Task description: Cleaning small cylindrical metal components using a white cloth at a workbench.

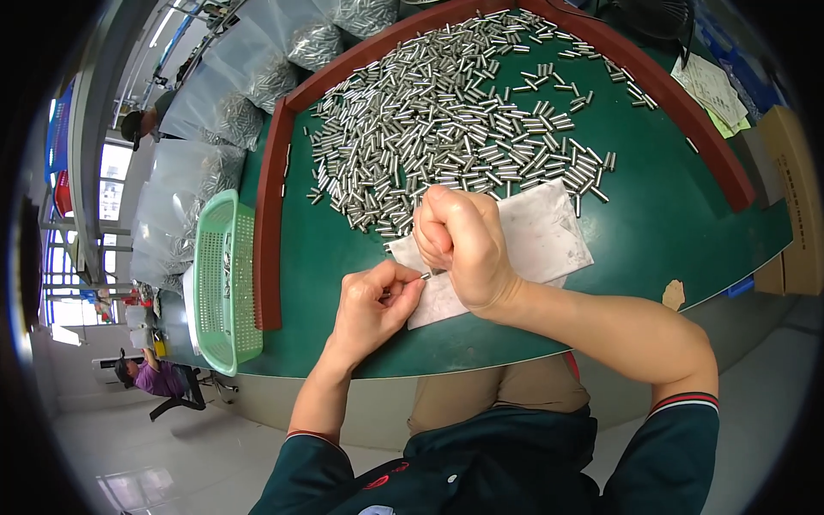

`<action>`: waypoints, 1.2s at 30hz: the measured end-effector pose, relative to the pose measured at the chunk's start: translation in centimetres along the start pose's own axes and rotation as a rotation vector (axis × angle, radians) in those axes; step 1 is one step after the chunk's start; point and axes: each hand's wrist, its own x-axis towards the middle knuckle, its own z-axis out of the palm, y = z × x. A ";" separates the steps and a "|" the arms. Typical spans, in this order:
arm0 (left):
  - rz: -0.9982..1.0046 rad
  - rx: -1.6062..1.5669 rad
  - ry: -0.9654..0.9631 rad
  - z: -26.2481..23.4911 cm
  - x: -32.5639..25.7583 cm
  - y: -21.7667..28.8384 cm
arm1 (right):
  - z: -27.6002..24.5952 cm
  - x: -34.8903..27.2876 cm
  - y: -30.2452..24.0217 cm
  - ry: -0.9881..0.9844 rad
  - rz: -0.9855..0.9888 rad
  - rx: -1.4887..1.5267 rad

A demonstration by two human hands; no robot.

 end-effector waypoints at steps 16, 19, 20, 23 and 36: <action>-0.001 -0.015 -0.001 0.3 -0.1 0.0 | 0.2 -0.6 0.2 0.007 -0.018 -0.027; -0.015 -0.001 0.000 0.0 -0.3 -0.2 | 0.3 -0.3 0.7 -0.009 -0.001 -0.019; -0.015 -0.014 0.000 0.1 -0.3 0.0 | 0.3 -0.4 0.6 -0.005 -0.002 -0.023; -0.016 -0.036 -0.009 0.1 -0.1 0.2 | 0.4 -0.8 0.6 0.007 -0.048 -0.095; -0.100 -0.201 0.034 -0.3 -0.2 0.1 | 0.8 -1.0 1.0 -0.012 -0.060 -0.234</action>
